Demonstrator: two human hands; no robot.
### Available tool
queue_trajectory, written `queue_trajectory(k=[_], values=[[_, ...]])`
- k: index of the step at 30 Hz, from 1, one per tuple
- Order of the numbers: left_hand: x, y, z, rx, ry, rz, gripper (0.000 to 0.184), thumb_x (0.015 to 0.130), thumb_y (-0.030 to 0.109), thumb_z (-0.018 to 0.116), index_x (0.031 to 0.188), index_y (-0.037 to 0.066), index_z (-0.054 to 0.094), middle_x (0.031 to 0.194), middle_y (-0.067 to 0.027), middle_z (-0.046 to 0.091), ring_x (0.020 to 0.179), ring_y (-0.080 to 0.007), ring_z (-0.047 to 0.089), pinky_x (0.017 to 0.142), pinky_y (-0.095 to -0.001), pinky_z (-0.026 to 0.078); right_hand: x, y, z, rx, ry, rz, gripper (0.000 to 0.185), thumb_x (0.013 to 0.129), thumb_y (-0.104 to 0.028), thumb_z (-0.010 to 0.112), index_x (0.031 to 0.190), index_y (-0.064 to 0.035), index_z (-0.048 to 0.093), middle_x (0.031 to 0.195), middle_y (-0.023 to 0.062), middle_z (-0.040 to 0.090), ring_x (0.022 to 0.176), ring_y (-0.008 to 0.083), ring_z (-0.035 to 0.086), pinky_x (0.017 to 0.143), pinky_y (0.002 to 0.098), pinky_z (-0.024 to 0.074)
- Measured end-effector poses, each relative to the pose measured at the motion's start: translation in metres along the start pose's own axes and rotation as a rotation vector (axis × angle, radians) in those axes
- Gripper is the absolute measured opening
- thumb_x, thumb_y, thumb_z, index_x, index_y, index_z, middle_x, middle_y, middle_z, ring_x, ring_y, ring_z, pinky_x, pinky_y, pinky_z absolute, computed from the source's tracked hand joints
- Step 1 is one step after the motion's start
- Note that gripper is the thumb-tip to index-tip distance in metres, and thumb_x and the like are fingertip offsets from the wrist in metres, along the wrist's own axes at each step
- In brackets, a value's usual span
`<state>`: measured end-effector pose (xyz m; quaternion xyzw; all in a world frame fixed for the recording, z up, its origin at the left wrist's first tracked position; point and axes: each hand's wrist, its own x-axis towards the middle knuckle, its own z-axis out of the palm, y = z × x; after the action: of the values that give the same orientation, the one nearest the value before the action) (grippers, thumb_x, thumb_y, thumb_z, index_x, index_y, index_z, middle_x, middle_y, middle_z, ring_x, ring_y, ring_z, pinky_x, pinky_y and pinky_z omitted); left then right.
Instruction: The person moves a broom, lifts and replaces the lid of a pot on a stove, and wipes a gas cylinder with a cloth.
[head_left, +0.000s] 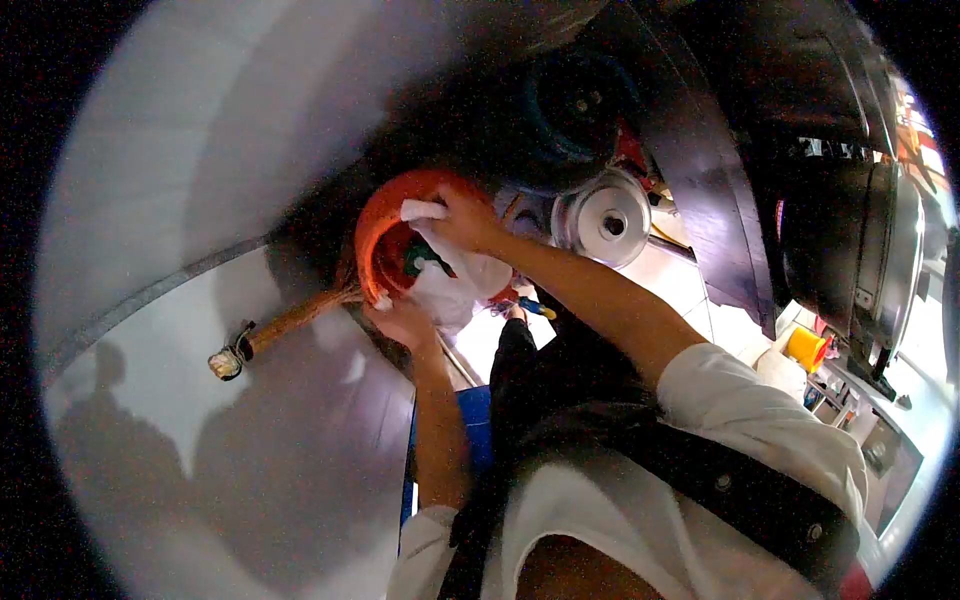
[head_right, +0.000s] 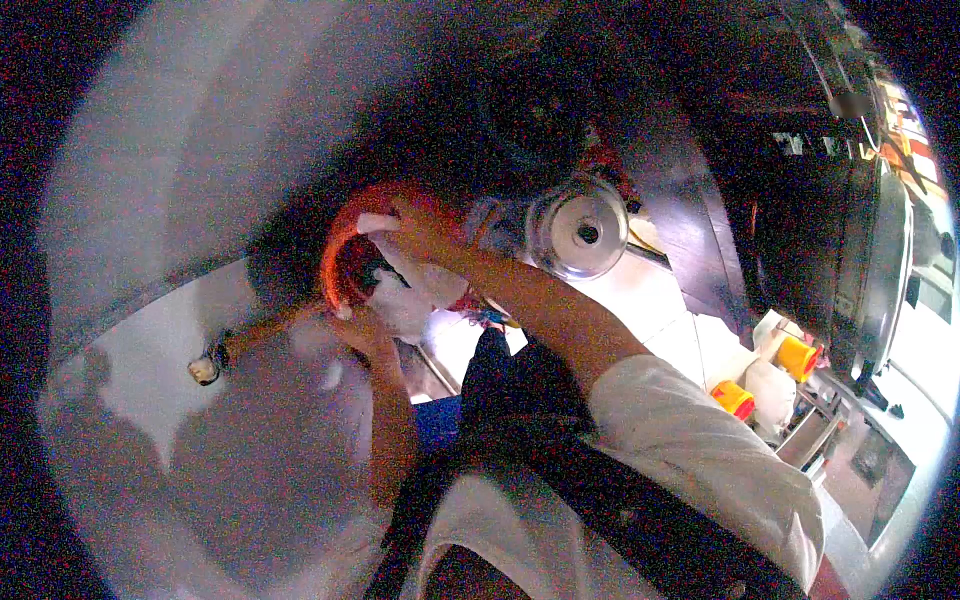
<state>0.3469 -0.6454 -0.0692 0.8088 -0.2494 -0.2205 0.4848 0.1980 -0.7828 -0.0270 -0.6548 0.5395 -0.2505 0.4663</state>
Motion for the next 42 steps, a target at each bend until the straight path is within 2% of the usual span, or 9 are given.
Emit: queue_trajectory(k=[4, 11, 15, 19, 25, 31, 35, 38, 42], values=[[-0.005, -0.058, 0.000, -0.363, 0.034, -0.073, 0.051, 0.075, 0.009, 0.061, 0.119, -0.011, 0.044, 0.110, -0.0254, 0.053, 0.097, -0.0390, 0.054, 0.091, -0.0436, 0.040, -0.001, 0.011, 0.003, -0.176, -0.138, 0.206, 0.055, 0.078, -0.045, 0.068, 0.114, -0.0061, 0.053, 0.103, 0.0197, 0.064, 0.094, 0.0379, 0.062, 0.081, 0.0448, 0.0483], [0.078, -0.019, 0.006, 0.457, 0.002, 0.416, 0.042, 0.076, 0.007, 0.054, 0.113, -0.012, 0.047, 0.101, -0.0275, 0.057, 0.093, -0.0416, 0.055, 0.086, -0.0427, 0.043, 0.062, -0.016, 0.006, -0.092, -0.111, 0.213, 0.058, 0.075, -0.042, 0.070, 0.115, -0.0033, 0.054, 0.106, 0.0220, 0.063, 0.097, 0.0387, 0.061, 0.085, 0.0436, 0.0480], [0.169, -0.052, 0.012, 0.572, -0.155, 0.301, 0.029, 0.082, 0.013, 0.052, 0.102, -0.008, 0.055, 0.094, -0.0282, 0.060, 0.087, -0.0443, 0.057, 0.078, -0.0444, 0.046, 0.097, -0.047, 0.012, -0.083, -0.094, 0.394, 0.059, 0.075, -0.043, 0.070, 0.114, -0.0016, 0.053, 0.105, 0.0238, 0.062, 0.098, 0.0385, 0.061, 0.084, 0.0426, 0.0480], [0.113, 0.065, 0.004, 0.379, -0.113, -0.068, 0.033, 0.086, 0.020, 0.056, 0.106, -0.005, 0.056, 0.100, -0.0259, 0.061, 0.090, -0.0435, 0.058, 0.079, -0.0445, 0.046, 0.062, -0.029, 0.021, 0.039, 0.027, 0.284, 0.057, 0.077, -0.035, 0.071, 0.118, -0.0035, 0.049, 0.107, 0.0230, 0.062, 0.097, 0.0424, 0.060, 0.084, 0.0476, 0.0490], [0.042, 0.012, -0.050, 0.519, -0.209, 0.042, 0.044, 0.083, 0.017, 0.062, 0.119, -0.005, 0.053, 0.106, -0.0253, 0.061, 0.097, -0.0400, 0.060, 0.087, -0.0415, 0.046, -0.051, 0.004, 0.056, -0.172, 0.152, 0.205, 0.058, 0.083, -0.043, 0.064, 0.119, -0.0023, 0.044, 0.106, 0.0257, 0.058, 0.099, 0.0420, 0.058, 0.082, 0.0481, 0.0449], [0.107, -0.005, -0.030, 0.645, -0.252, 0.196, 0.042, 0.085, 0.019, 0.060, 0.119, -0.004, 0.054, 0.104, -0.0256, 0.062, 0.098, -0.0414, 0.059, 0.085, -0.0431, 0.047, -0.004, -0.034, 0.039, 0.086, 0.114, 0.217, 0.048, 0.085, -0.038, 0.062, 0.109, -0.0001, 0.045, 0.094, 0.0292, 0.061, 0.089, 0.0457, 0.060, 0.072, 0.0494, 0.0457], [0.141, 0.065, -0.011, 0.664, -0.207, -0.003, 0.040, 0.086, 0.022, 0.058, 0.117, -0.004, 0.054, 0.102, -0.0269, 0.062, 0.097, -0.0435, 0.058, 0.082, -0.0449, 0.047, 0.050, -0.029, 0.042, 0.003, 0.061, 0.275, 0.051, 0.083, -0.038, 0.063, 0.110, 0.0002, 0.045, 0.094, 0.0298, 0.061, 0.089, 0.0468, 0.060, 0.073, 0.0477, 0.0469], [0.146, 0.024, 0.004, 0.631, -0.021, 0.136, 0.040, 0.086, 0.022, 0.058, 0.114, -0.005, 0.054, 0.103, -0.0273, 0.061, 0.094, -0.0437, 0.059, 0.083, -0.0459, 0.047, 0.057, -0.033, 0.035, 0.040, 0.053, 0.313, 0.053, 0.081, -0.040, 0.065, 0.110, 0.0003, 0.046, 0.096, 0.0292, 0.062, 0.093, 0.0433, 0.061, 0.077, 0.0449, 0.0477], [0.072, 0.021, -0.011, 0.475, -0.125, -0.003, 0.044, 0.083, 0.017, 0.059, 0.120, -0.006, 0.050, 0.109, -0.0269, 0.059, 0.100, -0.0423, 0.057, 0.087, -0.0453, 0.045, 0.007, -0.008, 0.026, 0.063, 0.087, 0.178, 0.055, 0.081, -0.043, 0.066, 0.111, -0.0017, 0.049, 0.097, 0.0240, 0.063, 0.092, 0.0406, 0.062, 0.077, 0.0446, 0.0477]])
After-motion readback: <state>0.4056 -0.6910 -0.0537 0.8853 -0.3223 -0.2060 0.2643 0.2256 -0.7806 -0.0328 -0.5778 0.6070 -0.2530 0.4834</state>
